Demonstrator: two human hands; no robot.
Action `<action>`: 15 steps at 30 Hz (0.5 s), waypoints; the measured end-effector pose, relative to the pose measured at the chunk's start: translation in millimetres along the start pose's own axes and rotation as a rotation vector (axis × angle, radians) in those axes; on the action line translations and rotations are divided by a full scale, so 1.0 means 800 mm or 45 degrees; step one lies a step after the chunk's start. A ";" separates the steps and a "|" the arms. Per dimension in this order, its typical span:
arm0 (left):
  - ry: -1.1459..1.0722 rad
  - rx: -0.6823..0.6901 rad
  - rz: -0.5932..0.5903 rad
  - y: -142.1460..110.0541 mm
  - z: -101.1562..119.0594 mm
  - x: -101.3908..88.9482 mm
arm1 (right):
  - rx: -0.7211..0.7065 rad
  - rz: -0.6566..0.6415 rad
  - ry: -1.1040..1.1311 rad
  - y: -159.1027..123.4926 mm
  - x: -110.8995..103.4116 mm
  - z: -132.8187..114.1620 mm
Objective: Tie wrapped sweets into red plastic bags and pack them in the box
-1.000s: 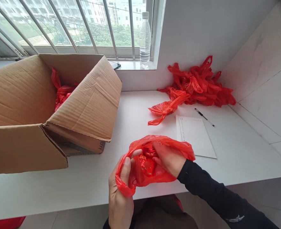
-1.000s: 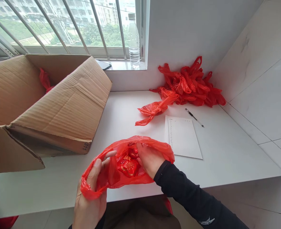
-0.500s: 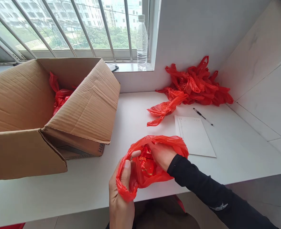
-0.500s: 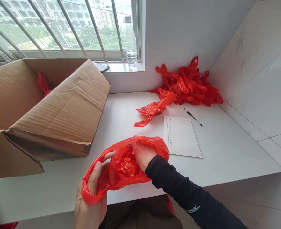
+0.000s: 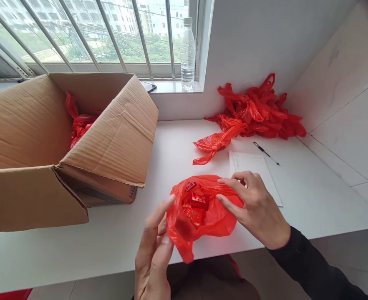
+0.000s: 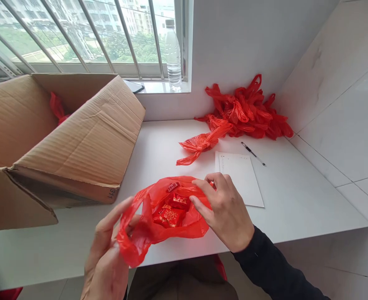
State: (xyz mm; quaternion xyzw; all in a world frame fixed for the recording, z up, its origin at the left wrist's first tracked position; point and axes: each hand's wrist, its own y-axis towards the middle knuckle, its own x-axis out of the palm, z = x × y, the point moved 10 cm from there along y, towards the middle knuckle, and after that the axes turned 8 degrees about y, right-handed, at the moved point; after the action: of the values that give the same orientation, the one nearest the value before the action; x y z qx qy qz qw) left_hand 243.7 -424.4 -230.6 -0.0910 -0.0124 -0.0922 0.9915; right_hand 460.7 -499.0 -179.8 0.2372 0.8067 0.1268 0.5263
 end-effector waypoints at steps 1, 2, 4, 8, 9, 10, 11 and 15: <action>0.024 0.010 -0.069 -0.004 0.004 0.006 | 0.019 -0.015 0.054 0.001 0.002 0.004; 0.068 0.027 -0.132 -0.008 0.009 0.012 | 0.037 -0.007 0.108 0.002 0.000 0.006; 0.192 0.093 -0.193 -0.012 0.021 0.018 | 0.030 0.003 0.168 0.004 -0.005 0.003; 0.389 0.339 -0.178 -0.013 0.050 0.025 | -0.071 -0.184 0.006 0.006 0.018 -0.007; 0.421 0.402 -0.197 -0.013 0.055 0.029 | -0.071 -0.221 -0.066 0.007 0.027 -0.002; 0.463 0.454 -0.234 -0.014 0.058 0.033 | -0.057 -0.230 -0.137 0.008 0.035 0.005; 0.518 0.498 -0.286 -0.014 0.060 0.037 | -0.037 -0.219 -0.200 0.009 0.042 0.014; 0.742 0.677 -0.581 -0.025 0.054 0.054 | -0.006 -0.133 -0.275 0.009 0.059 0.045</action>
State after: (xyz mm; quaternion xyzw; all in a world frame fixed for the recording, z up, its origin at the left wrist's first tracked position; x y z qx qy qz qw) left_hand 282.0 -443.7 -182.5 0.2013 0.2241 -0.3238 0.8969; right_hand 479.4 -470.0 -228.2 0.2059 0.7562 0.0745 0.6166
